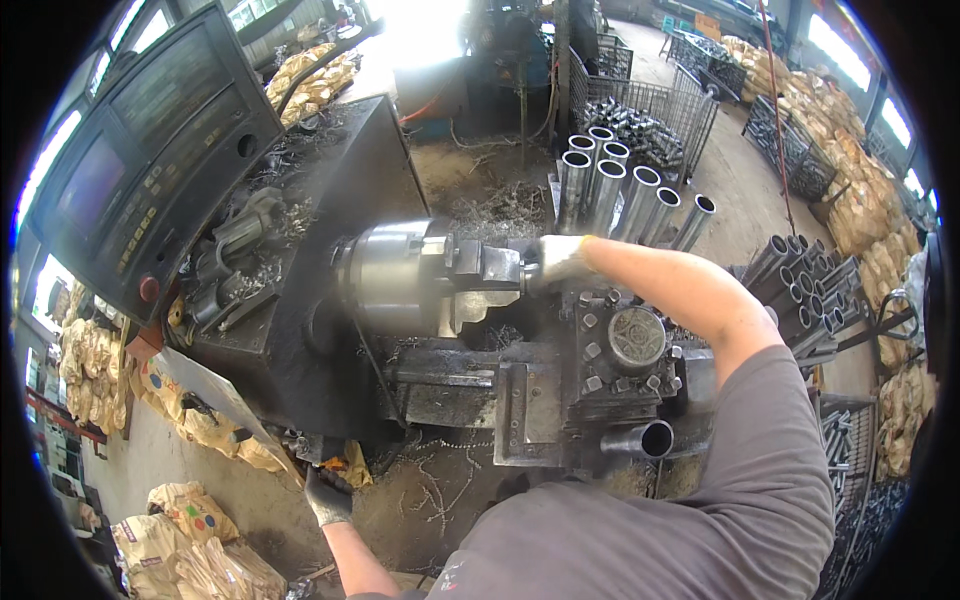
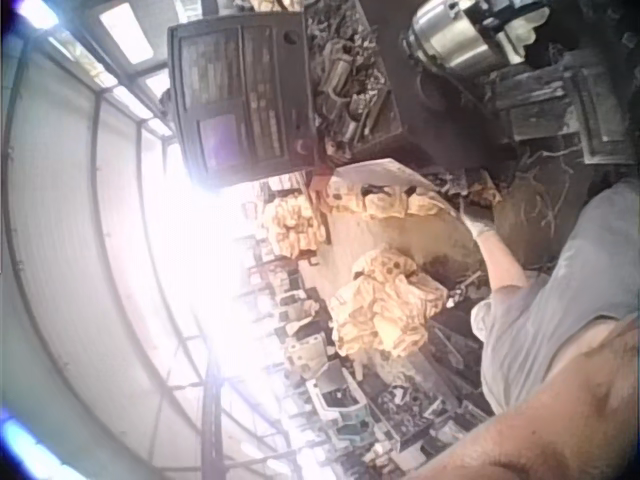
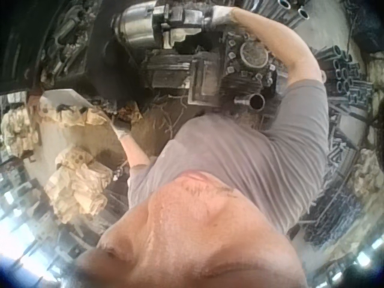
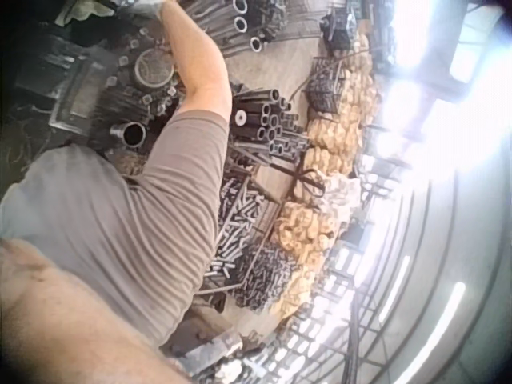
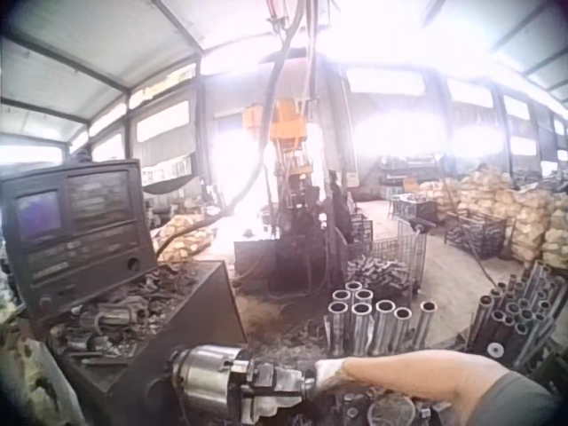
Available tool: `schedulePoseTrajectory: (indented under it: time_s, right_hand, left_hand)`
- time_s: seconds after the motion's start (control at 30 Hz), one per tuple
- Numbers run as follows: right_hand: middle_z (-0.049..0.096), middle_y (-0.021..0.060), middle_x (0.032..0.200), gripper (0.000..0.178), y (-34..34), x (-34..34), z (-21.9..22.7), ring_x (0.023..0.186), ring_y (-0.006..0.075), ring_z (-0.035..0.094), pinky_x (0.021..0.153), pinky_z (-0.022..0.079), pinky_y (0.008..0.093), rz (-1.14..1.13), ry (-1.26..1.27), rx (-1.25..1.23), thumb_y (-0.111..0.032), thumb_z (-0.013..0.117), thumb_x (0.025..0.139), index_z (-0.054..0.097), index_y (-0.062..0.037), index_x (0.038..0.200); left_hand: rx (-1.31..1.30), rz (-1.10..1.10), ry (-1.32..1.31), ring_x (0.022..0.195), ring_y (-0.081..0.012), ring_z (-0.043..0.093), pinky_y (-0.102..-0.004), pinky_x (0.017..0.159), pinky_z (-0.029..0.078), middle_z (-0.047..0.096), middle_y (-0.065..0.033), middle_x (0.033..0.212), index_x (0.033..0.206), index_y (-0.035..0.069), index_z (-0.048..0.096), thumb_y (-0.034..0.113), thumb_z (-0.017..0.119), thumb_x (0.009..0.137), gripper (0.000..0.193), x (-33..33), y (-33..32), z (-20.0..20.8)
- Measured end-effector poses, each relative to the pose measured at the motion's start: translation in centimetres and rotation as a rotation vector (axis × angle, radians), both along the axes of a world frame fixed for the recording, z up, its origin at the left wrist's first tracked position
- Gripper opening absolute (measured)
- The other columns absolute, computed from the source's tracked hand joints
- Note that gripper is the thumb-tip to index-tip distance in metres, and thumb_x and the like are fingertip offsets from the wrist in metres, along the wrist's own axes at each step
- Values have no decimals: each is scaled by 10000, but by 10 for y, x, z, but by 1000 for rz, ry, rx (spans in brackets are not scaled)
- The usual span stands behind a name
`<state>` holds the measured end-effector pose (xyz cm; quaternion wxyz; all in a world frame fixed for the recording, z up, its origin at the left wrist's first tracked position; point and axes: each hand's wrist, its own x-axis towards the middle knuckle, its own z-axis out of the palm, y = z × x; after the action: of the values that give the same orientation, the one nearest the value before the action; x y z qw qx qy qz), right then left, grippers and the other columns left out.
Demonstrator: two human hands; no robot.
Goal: The person repeatedly loads cylindrical metal tubes into a lathe chuck, secures them, and removes them after machining. The person then places the processed tubes into a nearby wire basket. The cycle of loading, securing, and removing parts is repeated continuously.
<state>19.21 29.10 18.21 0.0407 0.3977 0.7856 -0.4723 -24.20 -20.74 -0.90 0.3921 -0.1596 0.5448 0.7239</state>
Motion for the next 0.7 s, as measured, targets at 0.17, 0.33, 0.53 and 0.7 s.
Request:
schedulePoseTrajectory:
  time_s: [0.17,0.33,0.53,0.7]
  right_hand:
    - [752,279,1229,854,-41,23,30,1139,399,741,1005,584,443,-48,-85,669,-473,847,778,619,68,1398]
    - [809,116,1036,381,-165,116,96,919,127,740,847,586,300,-619,475,605,-134,782,937,718,-10,1291]
    - [766,121,1083,323,-298,195,83,957,138,719,886,593,285,-1011,691,582,9,666,980,689,85,1292]
    - [788,103,1066,380,-352,203,93,944,129,726,897,584,283,-948,582,610,31,631,951,683,67,1325]
  left_hand:
    - [-163,63,441,578,-146,495,-319,530,417,588,-23,778,1067,121,668,514,580,1077,403,-1,-14,-37]
    - [-455,92,1575,1111,-383,699,-441,982,557,699,-272,1283,1395,-79,589,177,643,1064,421,58,2,112]
    - [-553,-122,2136,1053,-423,747,-507,929,588,746,-255,1227,1475,11,580,217,571,1069,455,15,161,336]
    - [-1226,-567,1966,1096,-458,743,-548,991,558,746,-302,1218,1734,109,95,330,538,1033,858,-177,248,359]
